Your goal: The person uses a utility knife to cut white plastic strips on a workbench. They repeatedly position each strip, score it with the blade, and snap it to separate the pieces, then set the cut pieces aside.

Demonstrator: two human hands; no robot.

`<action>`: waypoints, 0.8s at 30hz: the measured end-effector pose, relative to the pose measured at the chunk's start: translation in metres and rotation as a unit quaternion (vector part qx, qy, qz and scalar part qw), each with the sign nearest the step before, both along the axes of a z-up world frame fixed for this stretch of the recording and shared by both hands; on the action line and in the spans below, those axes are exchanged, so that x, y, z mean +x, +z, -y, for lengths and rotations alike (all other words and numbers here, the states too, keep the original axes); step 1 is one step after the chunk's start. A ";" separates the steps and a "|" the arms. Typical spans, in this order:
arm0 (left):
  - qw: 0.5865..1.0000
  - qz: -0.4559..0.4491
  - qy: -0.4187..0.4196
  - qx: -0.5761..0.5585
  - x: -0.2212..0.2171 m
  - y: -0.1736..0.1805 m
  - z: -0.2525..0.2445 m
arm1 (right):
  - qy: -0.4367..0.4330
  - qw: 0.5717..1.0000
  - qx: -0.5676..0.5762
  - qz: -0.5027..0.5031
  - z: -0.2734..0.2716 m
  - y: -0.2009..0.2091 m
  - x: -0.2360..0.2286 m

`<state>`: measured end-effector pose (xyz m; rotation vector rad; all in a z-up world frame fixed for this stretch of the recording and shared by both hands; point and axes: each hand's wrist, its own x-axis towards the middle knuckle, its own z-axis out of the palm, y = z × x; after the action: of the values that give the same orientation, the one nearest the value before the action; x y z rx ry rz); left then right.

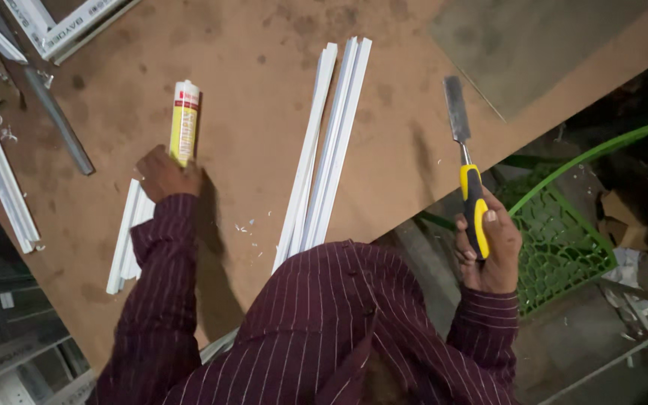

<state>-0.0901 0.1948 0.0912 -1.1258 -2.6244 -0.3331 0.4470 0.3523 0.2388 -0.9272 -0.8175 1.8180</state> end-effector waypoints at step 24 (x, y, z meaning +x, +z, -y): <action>0.958 0.284 -0.036 -0.026 0.188 -0.004 -0.041 | 0.041 0.976 -0.047 -0.209 0.017 -0.007 0.026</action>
<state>0.0976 0.2358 0.0874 -1.3004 -3.0977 -0.6980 0.4732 0.3357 0.2313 -0.5404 -0.5139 2.0427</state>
